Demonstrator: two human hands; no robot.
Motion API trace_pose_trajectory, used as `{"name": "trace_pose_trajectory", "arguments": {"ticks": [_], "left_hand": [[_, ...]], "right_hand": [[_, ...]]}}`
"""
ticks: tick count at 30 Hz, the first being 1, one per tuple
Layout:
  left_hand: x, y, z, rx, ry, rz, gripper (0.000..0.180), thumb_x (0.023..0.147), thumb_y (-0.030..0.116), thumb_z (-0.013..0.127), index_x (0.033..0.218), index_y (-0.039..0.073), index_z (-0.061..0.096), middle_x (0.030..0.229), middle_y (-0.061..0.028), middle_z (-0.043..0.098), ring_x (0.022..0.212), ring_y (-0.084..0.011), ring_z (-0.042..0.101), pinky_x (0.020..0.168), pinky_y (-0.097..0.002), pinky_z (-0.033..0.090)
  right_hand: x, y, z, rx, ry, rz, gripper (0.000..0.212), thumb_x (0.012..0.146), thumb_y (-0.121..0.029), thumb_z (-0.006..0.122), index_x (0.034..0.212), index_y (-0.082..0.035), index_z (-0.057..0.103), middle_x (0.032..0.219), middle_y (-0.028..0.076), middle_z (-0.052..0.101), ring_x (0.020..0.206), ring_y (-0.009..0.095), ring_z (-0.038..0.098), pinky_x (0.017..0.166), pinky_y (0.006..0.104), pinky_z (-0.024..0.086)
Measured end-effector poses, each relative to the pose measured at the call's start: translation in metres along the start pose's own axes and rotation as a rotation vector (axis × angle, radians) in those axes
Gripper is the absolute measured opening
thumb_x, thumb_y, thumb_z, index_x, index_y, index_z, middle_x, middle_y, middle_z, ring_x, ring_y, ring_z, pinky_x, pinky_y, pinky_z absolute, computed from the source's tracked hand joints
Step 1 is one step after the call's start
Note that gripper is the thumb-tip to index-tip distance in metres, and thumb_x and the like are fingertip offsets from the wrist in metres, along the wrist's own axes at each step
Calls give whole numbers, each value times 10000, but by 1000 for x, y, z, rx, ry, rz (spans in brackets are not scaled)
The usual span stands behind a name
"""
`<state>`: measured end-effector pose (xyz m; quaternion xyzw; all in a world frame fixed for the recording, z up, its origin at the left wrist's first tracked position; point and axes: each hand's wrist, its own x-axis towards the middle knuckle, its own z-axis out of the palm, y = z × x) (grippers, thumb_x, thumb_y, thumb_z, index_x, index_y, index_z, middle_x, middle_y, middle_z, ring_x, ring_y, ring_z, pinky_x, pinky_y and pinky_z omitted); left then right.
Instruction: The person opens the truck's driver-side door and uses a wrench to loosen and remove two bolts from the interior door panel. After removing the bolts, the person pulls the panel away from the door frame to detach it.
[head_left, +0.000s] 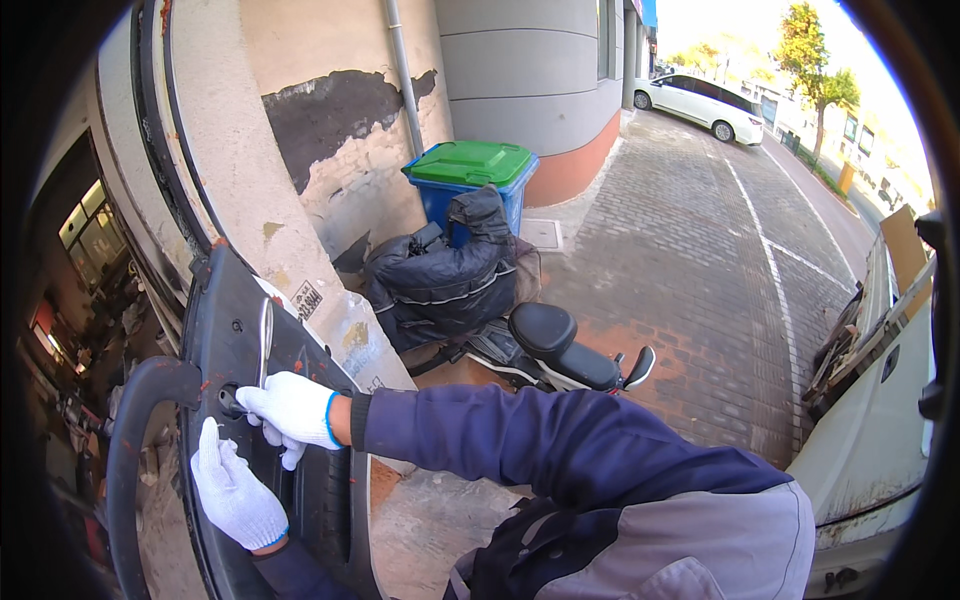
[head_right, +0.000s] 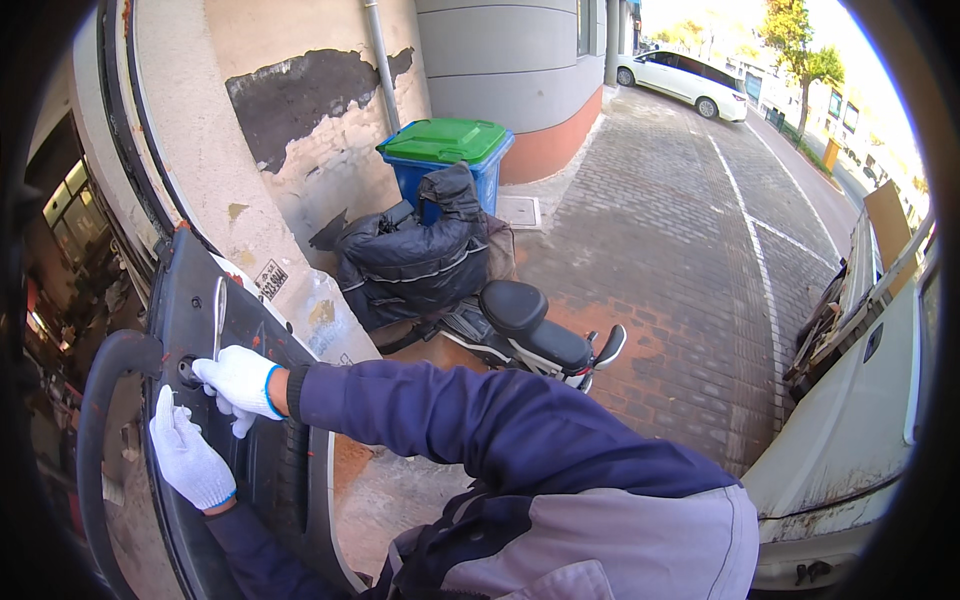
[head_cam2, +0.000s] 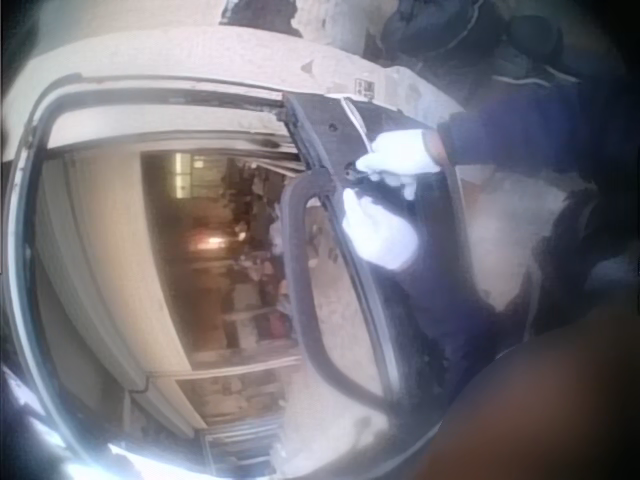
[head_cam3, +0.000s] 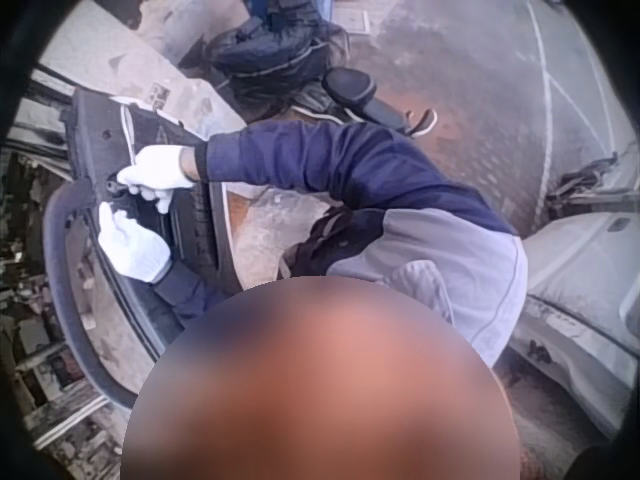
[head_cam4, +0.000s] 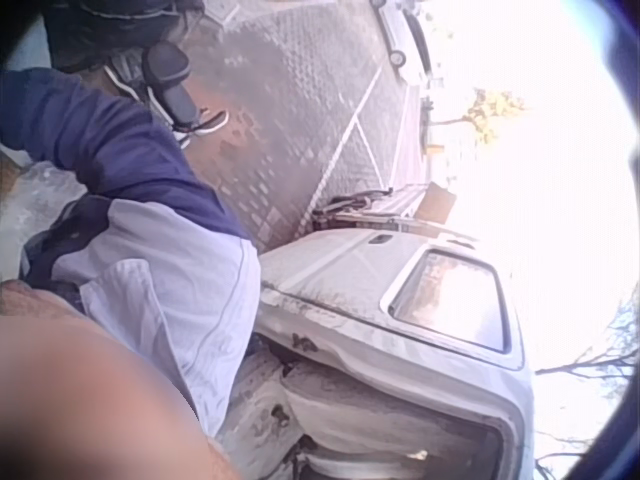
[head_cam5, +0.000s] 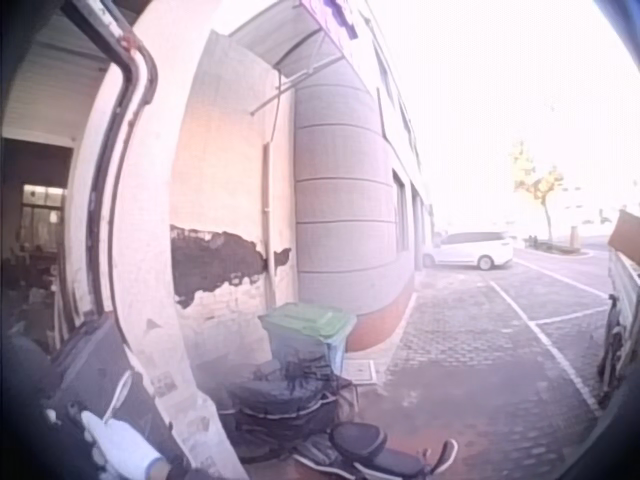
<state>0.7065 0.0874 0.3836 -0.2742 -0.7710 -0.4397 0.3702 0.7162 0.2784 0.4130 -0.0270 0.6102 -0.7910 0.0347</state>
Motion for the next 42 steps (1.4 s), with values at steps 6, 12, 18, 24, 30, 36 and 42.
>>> {"name": "trace_pose_trajectory", "arguments": {"ticks": [6,12,18,24,30,36,42], "left_hand": [[2,-5,4,51,-5,-113,367,1140,58,604,1492,18,701,1135,-100,689,982,-198,679,829,-324,542],[-1,-5,2,-1,17,1,377,1138,35,593,1499,34,702,1121,-95,680,964,-182,660,812,-313,530],[0,-4,3,25,15,22,375,1137,36,594,1495,30,705,1121,-91,681,937,-173,647,800,-309,523],[0,-3,5,-15,35,-151,356,1142,45,587,1472,21,719,1099,-87,667,922,-172,631,793,-313,516],[-1,1,2,21,28,9,361,1143,42,582,1477,28,718,1077,-80,653,902,-169,619,785,-313,510],[1,1,4,10,35,-66,369,1145,46,583,1493,26,704,1094,-82,665,898,-170,616,791,-310,511],[-1,-1,0,14,20,1,366,1143,63,597,1491,20,704,1109,-83,675,913,-164,619,795,-315,512]], "right_hand": [[-7,11,-1,-1227,292,-727,316,1108,-296,643,1082,15,690,900,205,753,816,396,774,753,493,633],[-4,4,3,-1134,147,-589,316,1113,-257,594,1181,36,691,956,232,744,897,423,786,810,520,633],[-6,5,-5,-1029,193,-626,376,1132,-347,630,1088,22,691,878,203,756,720,377,781,675,464,627],[-3,14,-1,-1170,259,-804,301,1095,-285,663,1169,5,687,951,220,758,875,422,777,792,500,622],[1,6,-4,-965,185,-493,367,1119,-343,649,1110,21,693,929,240,764,890,435,783,831,497,631],[-9,10,0,-1244,251,-783,195,1032,-222,724,1130,-55,701,1037,219,759,925,431,779,814,518,620],[-3,4,-2,-637,82,-292,405,1138,-362,602,1111,38,661,821,260,751,768,450,778,732,498,633]]}}
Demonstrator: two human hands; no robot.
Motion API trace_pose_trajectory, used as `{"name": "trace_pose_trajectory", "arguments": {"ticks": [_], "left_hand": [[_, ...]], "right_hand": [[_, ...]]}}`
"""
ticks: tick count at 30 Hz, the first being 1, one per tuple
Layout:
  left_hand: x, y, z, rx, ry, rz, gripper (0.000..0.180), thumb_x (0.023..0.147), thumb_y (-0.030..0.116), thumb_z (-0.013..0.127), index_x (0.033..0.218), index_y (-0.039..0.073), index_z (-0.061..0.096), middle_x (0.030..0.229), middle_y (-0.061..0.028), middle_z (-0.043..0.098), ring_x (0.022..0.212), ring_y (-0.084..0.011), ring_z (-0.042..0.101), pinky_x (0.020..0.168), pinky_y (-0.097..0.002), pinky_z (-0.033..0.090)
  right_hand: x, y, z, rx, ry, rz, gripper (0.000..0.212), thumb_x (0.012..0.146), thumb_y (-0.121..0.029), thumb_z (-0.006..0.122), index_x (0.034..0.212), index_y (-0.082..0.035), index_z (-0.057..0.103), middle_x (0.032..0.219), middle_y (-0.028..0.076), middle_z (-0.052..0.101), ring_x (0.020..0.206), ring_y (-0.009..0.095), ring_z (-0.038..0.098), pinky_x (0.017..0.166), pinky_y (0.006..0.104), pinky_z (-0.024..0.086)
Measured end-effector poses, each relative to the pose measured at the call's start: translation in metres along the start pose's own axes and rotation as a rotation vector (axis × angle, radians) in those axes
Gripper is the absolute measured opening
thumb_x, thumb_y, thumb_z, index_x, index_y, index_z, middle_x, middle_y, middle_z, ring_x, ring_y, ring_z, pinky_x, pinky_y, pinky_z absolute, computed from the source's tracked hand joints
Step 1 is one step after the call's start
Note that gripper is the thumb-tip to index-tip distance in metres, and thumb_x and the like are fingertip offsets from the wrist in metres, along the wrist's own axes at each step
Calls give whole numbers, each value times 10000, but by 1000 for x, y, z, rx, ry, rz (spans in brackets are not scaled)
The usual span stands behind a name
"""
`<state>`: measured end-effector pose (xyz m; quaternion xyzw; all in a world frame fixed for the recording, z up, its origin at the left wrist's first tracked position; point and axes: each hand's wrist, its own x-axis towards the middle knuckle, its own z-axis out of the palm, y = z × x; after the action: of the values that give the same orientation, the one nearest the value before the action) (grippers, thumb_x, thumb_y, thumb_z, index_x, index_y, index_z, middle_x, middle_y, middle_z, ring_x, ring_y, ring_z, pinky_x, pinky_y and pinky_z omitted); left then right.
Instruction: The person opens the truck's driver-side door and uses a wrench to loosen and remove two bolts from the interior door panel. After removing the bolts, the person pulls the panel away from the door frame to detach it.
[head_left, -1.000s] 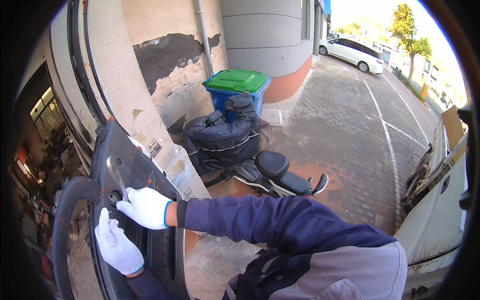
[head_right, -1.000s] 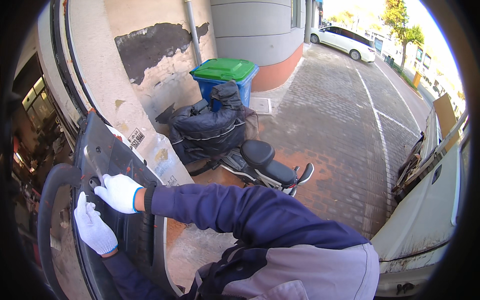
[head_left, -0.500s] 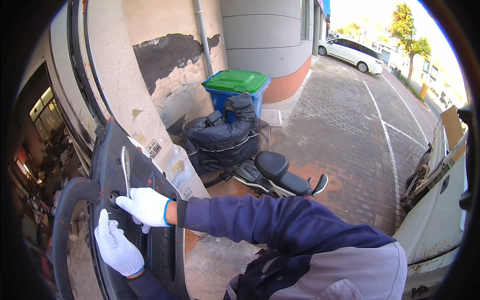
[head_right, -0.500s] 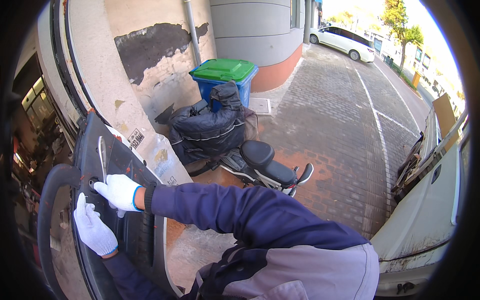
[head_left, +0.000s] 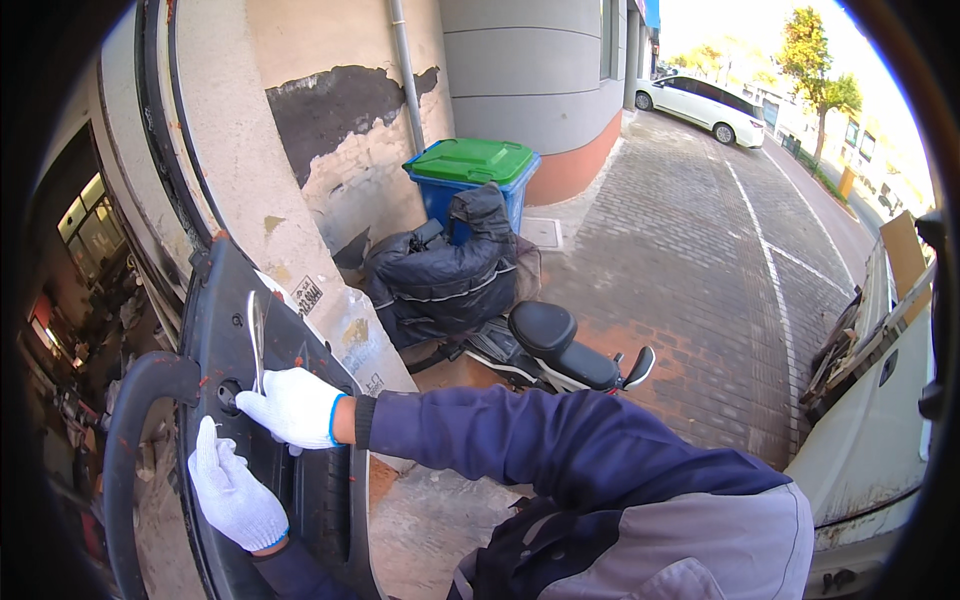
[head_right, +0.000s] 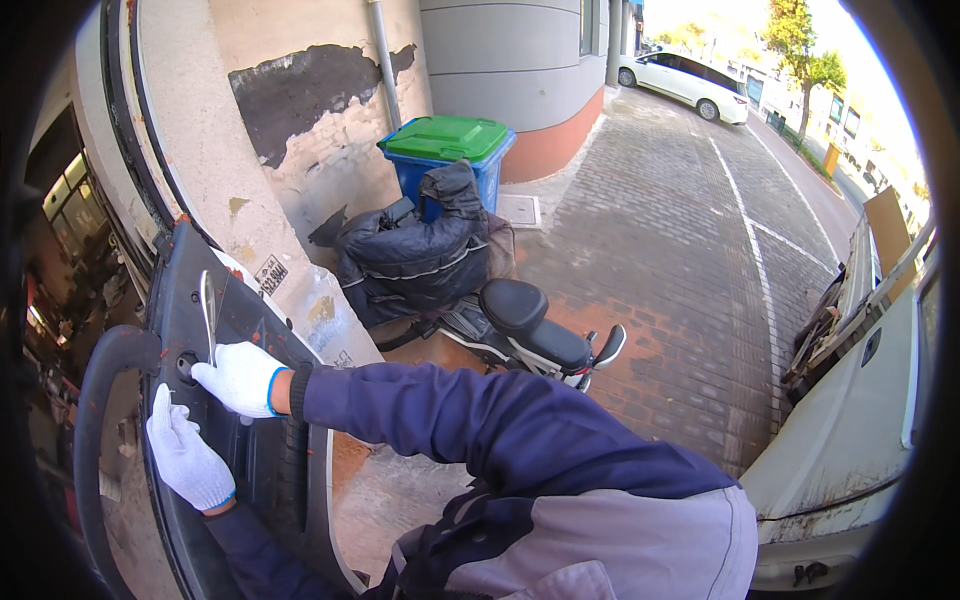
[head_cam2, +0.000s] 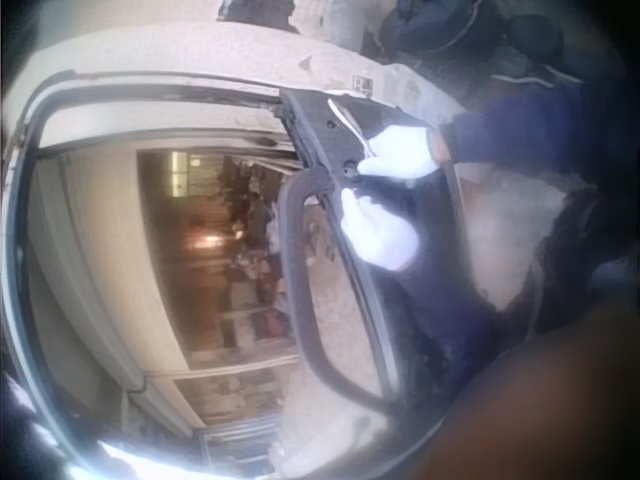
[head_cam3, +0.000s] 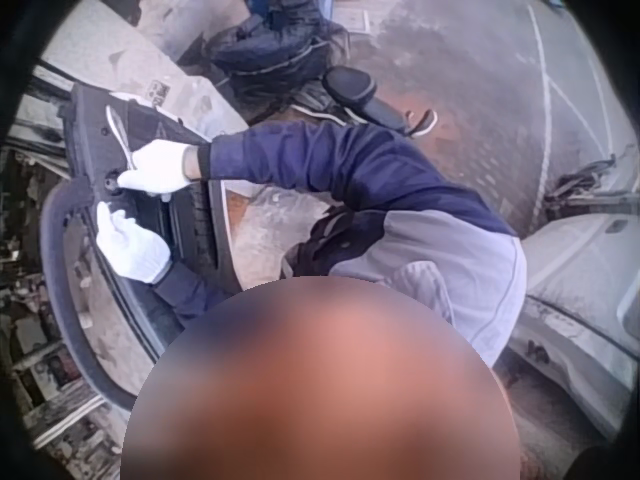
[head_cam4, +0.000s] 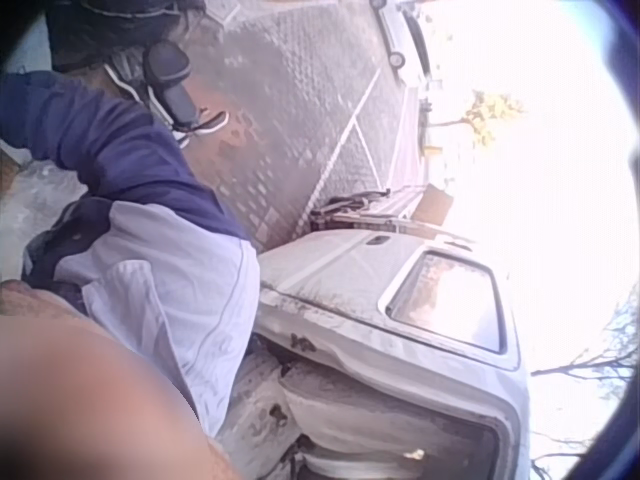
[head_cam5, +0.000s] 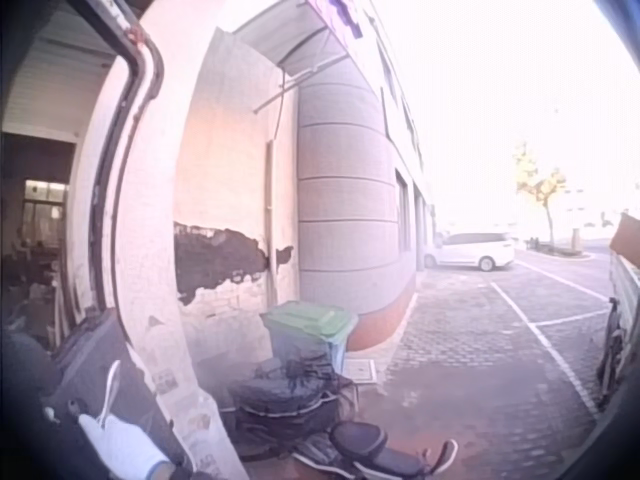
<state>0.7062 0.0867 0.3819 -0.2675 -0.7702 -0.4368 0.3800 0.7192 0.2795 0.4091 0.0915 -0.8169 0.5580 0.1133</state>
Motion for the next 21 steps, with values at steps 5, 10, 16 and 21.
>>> {"name": "trace_pose_trajectory", "arguments": {"ticks": [5,10,16,21], "left_hand": [[1,-4,7,-76,70,29,373,1139,57,603,1497,21,700,1108,-85,673,907,-165,618,780,-314,512],[0,-3,1,0,-3,36,380,1133,17,592,1497,33,700,1107,-86,669,912,-171,627,772,-304,510],[0,-8,1,12,-17,17,376,1139,23,585,1497,35,696,1100,-88,666,919,-179,632,785,-314,518],[0,-9,4,-46,32,-89,369,1140,31,583,1490,33,702,1092,-91,669,914,-183,630,791,-316,521]], "right_hand": [[-7,6,7,-668,302,-513,306,1073,-300,700,1125,1,681,947,213,773,822,437,773,744,507,617],[-4,-2,2,48,14,-103,440,1145,-383,607,1102,48,681,835,221,743,761,368,790,770,462,638],[-6,-1,2,-531,186,-315,339,1113,-329,657,1121,8,687,924,222,769,861,431,781,797,489,625],[-11,-1,5,-610,264,-430,323,1093,-328,685,1125,-7,679,918,217,764,827,430,768,784,489,622]]}}
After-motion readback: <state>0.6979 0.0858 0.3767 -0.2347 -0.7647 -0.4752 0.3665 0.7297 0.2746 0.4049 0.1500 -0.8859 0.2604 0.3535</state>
